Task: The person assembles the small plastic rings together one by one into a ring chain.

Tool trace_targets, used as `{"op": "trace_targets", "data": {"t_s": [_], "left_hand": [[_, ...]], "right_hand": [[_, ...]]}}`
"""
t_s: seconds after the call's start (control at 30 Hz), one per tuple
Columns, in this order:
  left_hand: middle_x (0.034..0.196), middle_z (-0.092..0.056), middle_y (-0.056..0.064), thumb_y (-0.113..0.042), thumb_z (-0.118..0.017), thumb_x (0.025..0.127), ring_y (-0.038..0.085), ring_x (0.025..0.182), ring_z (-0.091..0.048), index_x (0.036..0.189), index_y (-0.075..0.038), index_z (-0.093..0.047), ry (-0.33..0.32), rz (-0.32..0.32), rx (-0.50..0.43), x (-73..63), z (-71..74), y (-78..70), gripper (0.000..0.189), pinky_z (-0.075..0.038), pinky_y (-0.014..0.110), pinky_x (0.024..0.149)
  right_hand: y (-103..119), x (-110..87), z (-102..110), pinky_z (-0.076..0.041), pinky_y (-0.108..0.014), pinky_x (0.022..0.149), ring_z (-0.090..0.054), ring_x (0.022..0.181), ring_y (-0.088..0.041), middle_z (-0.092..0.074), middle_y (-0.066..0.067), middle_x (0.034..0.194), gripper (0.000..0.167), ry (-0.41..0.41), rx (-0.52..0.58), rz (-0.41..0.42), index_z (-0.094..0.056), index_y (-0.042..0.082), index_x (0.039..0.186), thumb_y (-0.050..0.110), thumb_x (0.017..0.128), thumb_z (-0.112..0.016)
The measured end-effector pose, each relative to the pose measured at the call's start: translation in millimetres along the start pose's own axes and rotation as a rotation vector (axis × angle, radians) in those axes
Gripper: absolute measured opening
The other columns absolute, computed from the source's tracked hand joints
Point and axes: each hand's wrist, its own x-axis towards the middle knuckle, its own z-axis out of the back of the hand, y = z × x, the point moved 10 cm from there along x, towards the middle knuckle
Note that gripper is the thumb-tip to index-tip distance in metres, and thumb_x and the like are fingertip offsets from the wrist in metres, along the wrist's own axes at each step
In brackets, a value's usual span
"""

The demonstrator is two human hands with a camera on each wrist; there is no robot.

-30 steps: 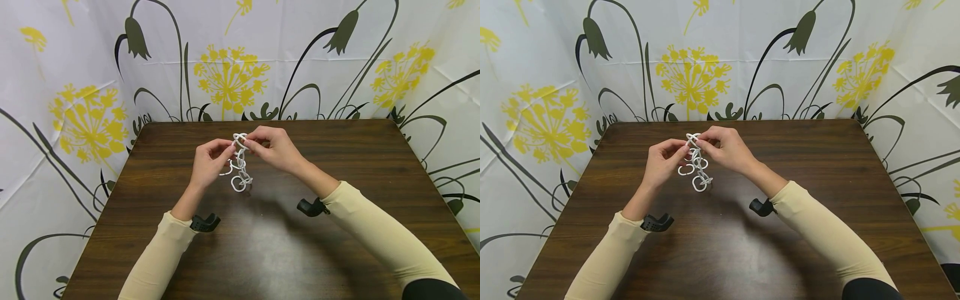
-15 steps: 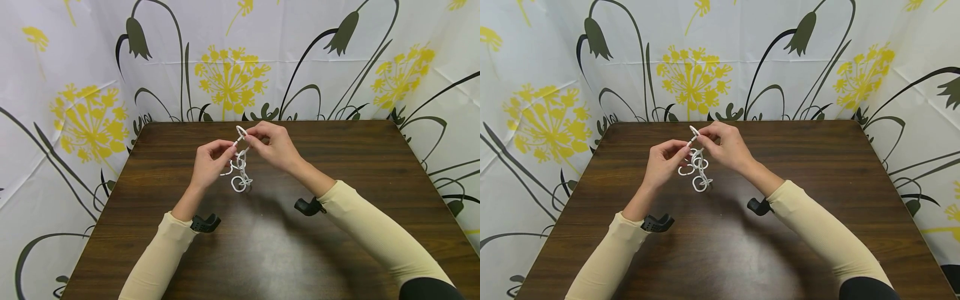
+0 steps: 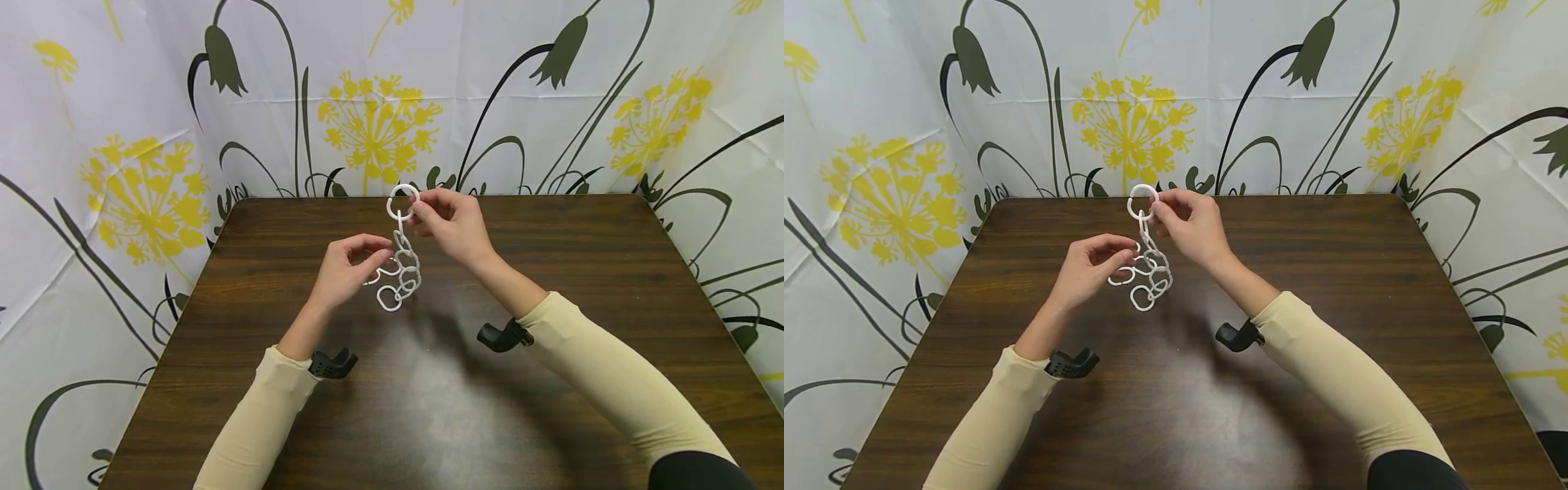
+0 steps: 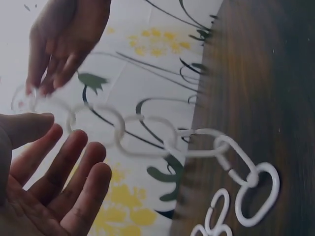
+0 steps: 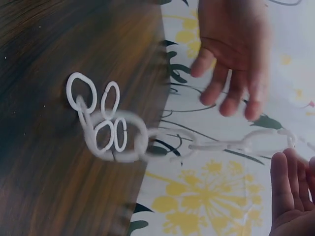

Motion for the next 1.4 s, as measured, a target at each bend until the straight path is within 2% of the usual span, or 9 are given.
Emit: {"op": "trace_targets", "data": {"t_s": [0.1,0.17,0.27,0.4,0.53,0.77,1.1,1.27,1.4], "left_hand": [[0.107,-0.077,0.021,-0.004,-0.071,0.101,0.001,0.079,-0.072,0.121,0.011,-0.073,0.0,0.048,0.014,2.9,9.3,15.8,0.025,-0.062,0.019,0.067],[0.11,-0.077,0.024,-0.005,-0.07,0.101,0.005,0.08,-0.071,0.122,0.01,-0.073,-0.008,0.069,0.087,4.9,17.5,27.9,0.025,-0.061,0.019,0.067],[0.113,-0.079,0.021,-0.01,-0.071,0.101,0.015,0.086,-0.074,0.124,0.002,-0.076,-0.016,0.091,0.332,7.3,28.1,49.8,0.026,-0.057,0.023,0.073],[0.113,-0.08,0.012,-0.017,-0.072,0.1,0.027,0.096,-0.074,0.128,-0.009,-0.077,0.001,0.132,0.657,8.2,34.4,81.2,0.03,-0.056,0.04,0.081],[0.107,-0.076,0.008,-0.023,-0.072,0.1,0.028,0.093,-0.069,0.127,-0.014,-0.079,0.01,0.173,0.819,9.8,38.1,102.9,0.029,-0.056,0.048,0.078],[0.106,-0.074,0.007,-0.027,-0.076,0.099,0.028,0.095,-0.069,0.122,-0.018,-0.082,0.016,0.232,0.868,14.5,41.5,119.3,0.026,-0.056,0.048,0.079],[0.097,-0.072,0.007,-0.023,-0.08,0.097,0.031,0.091,-0.07,0.103,-0.017,-0.085,-0.005,0.198,0.914,17.4,39.2,118.7,0.01,-0.057,0.051,0.077],[0.087,-0.07,0.004,-0.02,-0.075,0.098,0.027,0.081,-0.066,0.097,-0.015,-0.081,-0.007,0.206,0.908,17.1,42.0,119.8,0.009,-0.054,0.045,0.069],[0.085,-0.07,0.004,-0.021,-0.071,0.1,0.026,0.079,-0.064,0.098,-0.013,-0.079,-0.027,0.228,0.847,15.9,48.0,120.8,0.011,-0.05,0.042,0.067]], "right_hand": [[-2,0.0,2,-0.067,-0.027,0.074,-0.073,0.08,-0.004,-0.076,-0.003,0.092,0.018,0.001,0.029,-0.023,-0.071,-0.014,0.113,0.001,0.105,-0.066],[-3,-0.6,4,-0.067,-0.026,0.073,-0.073,0.08,-0.004,-0.075,0.002,0.09,0.018,0.003,0.038,-0.033,-0.07,-0.015,0.114,0.001,0.105,-0.066],[-6,-1.3,7,-0.067,-0.025,0.073,-0.073,0.08,-0.004,-0.074,0.006,0.09,0.019,0.003,0.056,-0.049,-0.069,-0.016,0.115,0.0,0.105,-0.065],[-9,-1.3,10,-0.067,-0.026,0.073,-0.073,0.081,-0.004,-0.074,0.007,0.09,0.02,0.003,0.082,-0.066,-0.068,-0.016,0.117,-0.001,0.105,-0.064],[-10,-1.7,12,-0.067,-0.027,0.073,-0.074,0.08,-0.005,-0.074,0.007,0.09,0.021,0.002,0.082,-0.069,-0.068,-0.016,0.118,0.001,0.105,-0.065],[-11,-3.3,13,-0.067,-0.026,0.072,-0.074,0.079,-0.005,-0.075,0.007,0.089,0.02,0.005,0.081,-0.068,-0.068,-0.016,0.116,0.0,0.105,-0.065],[-9,-4.1,13,-0.067,-0.027,0.071,-0.074,0.08,-0.007,-0.075,0.007,0.089,0.019,0.013,0.073,-0.057,-0.069,-0.016,0.116,0.0,0.105,-0.064],[-8,-4.6,12,-0.067,-0.027,0.071,-0.073,0.08,-0.006,-0.074,0.007,0.09,0.02,0.015,0.076,-0.058,-0.068,-0.016,0.116,0.0,0.105,-0.064],[-8,-4.1,11,-0.067,-0.027,0.071,-0.074,0.08,-0.006,-0.075,0.007,0.09,0.02,0.017,0.075,-0.055,-0.068,-0.016,0.116,0.0,0.105,-0.065]]}}
